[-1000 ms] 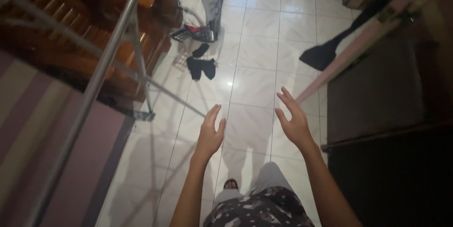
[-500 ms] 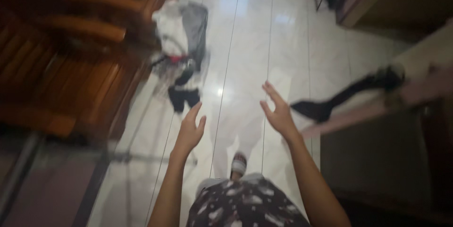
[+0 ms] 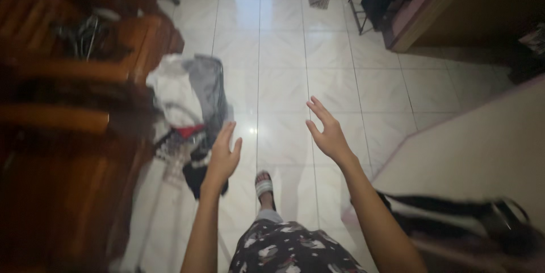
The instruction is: The person takes clothes from a laundry basket, places them on hangers, and hangs them on a metal clothing rack. They handle a gray shirt, a white shirt, and a red shirt, placing each on the rack in sequence.
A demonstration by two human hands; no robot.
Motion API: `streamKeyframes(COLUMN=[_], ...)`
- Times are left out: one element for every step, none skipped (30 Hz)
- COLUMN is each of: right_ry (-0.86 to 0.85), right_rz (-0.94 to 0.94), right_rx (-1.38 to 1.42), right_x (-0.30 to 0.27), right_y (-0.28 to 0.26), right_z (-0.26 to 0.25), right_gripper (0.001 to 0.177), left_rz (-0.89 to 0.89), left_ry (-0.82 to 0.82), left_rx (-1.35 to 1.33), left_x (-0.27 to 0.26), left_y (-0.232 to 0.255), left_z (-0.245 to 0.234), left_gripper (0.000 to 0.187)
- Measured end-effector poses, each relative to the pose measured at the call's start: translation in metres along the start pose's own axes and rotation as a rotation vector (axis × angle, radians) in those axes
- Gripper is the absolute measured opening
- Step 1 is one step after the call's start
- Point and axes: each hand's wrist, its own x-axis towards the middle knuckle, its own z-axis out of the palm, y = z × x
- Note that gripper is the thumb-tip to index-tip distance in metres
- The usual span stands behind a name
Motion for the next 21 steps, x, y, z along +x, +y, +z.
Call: streamKeyframes(right_ry=[0.015,0.029,0.039,0.053,0.068,0.084,0.090,0.096,0.107,0.122,0.133,0.144,0.143,0.143,0.138,0.137,0.126,0.115,0.094,0.073,0.051], right_rz=[0.003,0.006,0.007,0.026,0.042,0.058,0.074,0.089,0.089,0.069,0.050,0.031,0.031,0.031,0.026,0.010,-0.002,-0.014,-0.029,-0.043,-0.062], right_rx=[-0.009,-0.018,-0.028,-0.043,-0.059,-0.075,-0.070,-0.066,-0.057,-0.060,-0.065,-0.069,-0.076,-0.083,-0.086,-0.082,-0.080,-0.077,-0.076,-0.074,-0.071], right_x=[0.023,0.044,0.067,0.087,0.106,0.127,0.141,0.156,0.182,0.209,0.233,0.256,0.281,0.306,0.332,0.361,0.389,0.414,0.442,0.468,0.495], right_y=[0.007,0.014,0.022,0.029,0.037,0.046,0.056,0.065,0.075,0.086,0.098,0.110,0.122,0.135,0.148,0.161,0.173,0.183,0.190,0.195,0.198], right_z=[0.000,0.001,0.003,0.006,0.008,0.009,0.011,0.012,0.012,0.010,0.007,0.004,0.000,-0.004,-0.007,-0.008,-0.009,-0.010,-0.010,-0.007,-0.004], right_gripper=[0.051,0.050,0.049,0.049,0.049,0.049,0.049,0.050,0.050,0.050,0.049,0.049,0.049,0.049,0.050,0.049,0.048,0.047,0.048,0.049,0.050], left_rz=[0.005,0.010,0.010,0.033,0.059,0.085,0.066,0.047,0.038,0.018,-0.007,-0.031,-0.030,-0.029,-0.031,-0.014,-0.008,-0.002,-0.011,-0.020,-0.031], left_ry=[-0.015,-0.031,-0.043,-0.047,-0.050,-0.053,-0.074,-0.095,-0.105,-0.122,-0.138,-0.154,-0.147,-0.141,-0.128,-0.107,-0.086,-0.066,-0.046,-0.027,-0.003], left_rx=[-0.018,-0.035,-0.054,-0.059,-0.064,-0.070,-0.064,-0.058,-0.045,-0.045,-0.047,-0.049,-0.050,-0.051,-0.047,-0.030,-0.016,0.000,0.051,0.103,0.157], left_x=[0.028,0.056,0.084,0.111,0.136,0.163,0.181,0.201,0.229,0.255,0.278,0.300,0.323,0.345,0.367,0.392,0.412,0.431,0.451,0.469,0.488], left_y=[-0.006,-0.012,-0.019,-0.025,-0.028,-0.032,-0.037,-0.042,-0.044,-0.046,-0.049,-0.054,-0.060,-0.068,-0.077,-0.087,-0.098,-0.109,-0.117,-0.123,-0.130], left_z=[0.005,0.011,0.015,0.018,0.025,0.031,0.034,0.038,0.040,0.042,0.047,0.052,0.058,0.064,0.072,0.080,0.088,0.095,0.102,0.108,0.112], left_gripper=[0.049,0.049,0.049,0.050,0.050,0.050,0.051,0.052,0.052,0.052,0.052,0.052,0.052,0.052,0.052,0.052,0.051,0.051,0.051,0.051,0.051])
